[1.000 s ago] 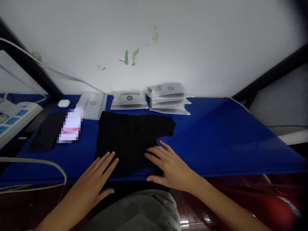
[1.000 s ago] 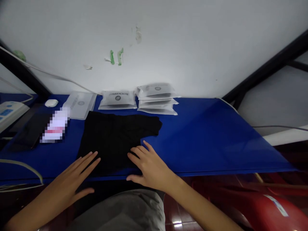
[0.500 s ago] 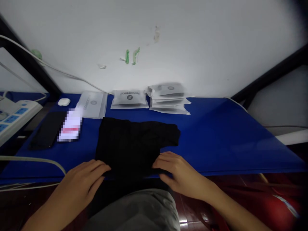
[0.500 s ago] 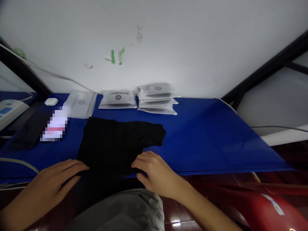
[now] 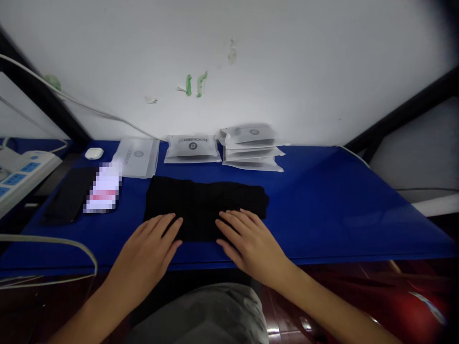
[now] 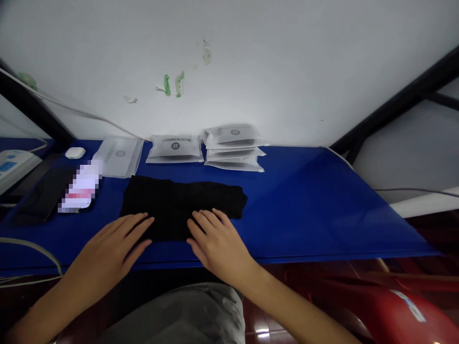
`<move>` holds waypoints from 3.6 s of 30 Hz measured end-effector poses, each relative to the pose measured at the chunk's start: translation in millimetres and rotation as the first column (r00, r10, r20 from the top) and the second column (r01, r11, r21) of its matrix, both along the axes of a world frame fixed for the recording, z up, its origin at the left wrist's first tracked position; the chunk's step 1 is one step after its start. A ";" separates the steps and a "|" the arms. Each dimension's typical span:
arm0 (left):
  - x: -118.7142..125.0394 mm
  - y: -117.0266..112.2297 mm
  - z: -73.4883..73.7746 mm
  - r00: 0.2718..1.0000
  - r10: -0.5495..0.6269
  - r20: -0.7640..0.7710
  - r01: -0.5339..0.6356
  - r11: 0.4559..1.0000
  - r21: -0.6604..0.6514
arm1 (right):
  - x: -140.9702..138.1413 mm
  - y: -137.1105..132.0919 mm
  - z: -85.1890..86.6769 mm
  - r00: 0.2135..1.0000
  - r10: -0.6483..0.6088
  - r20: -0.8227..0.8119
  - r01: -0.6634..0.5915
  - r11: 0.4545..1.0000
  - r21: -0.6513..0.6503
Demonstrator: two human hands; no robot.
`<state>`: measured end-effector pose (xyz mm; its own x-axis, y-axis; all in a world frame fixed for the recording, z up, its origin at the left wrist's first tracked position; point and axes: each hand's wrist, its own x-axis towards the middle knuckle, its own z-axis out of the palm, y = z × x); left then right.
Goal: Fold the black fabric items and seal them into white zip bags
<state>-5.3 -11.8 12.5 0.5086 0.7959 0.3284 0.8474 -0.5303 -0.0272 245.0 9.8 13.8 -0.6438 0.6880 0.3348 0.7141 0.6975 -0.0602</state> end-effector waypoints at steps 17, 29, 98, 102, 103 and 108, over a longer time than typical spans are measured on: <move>-3.5 9.5 -21.5 0.993 0.083 -0.079 -0.088 0.995 -0.053 | 7.6 13.4 -23.4 0.995 0.059 0.080 -0.056 0.998 -0.042; -15.3 15.9 -16.4 0.992 0.033 -0.124 -0.053 0.986 -0.160 | 11.3 21.4 -15.2 0.994 0.033 -0.104 -0.052 0.981 -0.184; -25.1 -19.4 -10.7 0.987 0.152 -0.056 -0.161 0.960 -0.228 | -8.9 96.5 -31.1 0.932 -0.361 0.000 0.350 0.904 -0.246; -25.7 -20.8 -15.3 0.992 0.115 -0.046 -0.123 0.961 -0.248 | -6.7 104.4 -33.7 0.935 -0.355 -0.009 0.337 0.896 -0.289; -26.1 -21.4 -16.2 0.994 0.100 -0.041 -0.107 0.961 -0.255 | -6.1 106.5 -34.3 0.938 -0.347 -0.017 0.327 0.897 -0.298; -26.8 -24.8 -17.8 1.000 0.025 -0.014 -0.028 0.960 -0.279 | -5.0 115.2 -35.7 0.950 -0.307 -0.063 0.279 0.921 -0.272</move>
<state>-32.1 -36.6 -5.3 0.4884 0.8684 0.0856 0.8617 -0.4954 0.1098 240.0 125.1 -21.9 -0.3717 0.9117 0.1751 0.8644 0.4087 -0.2930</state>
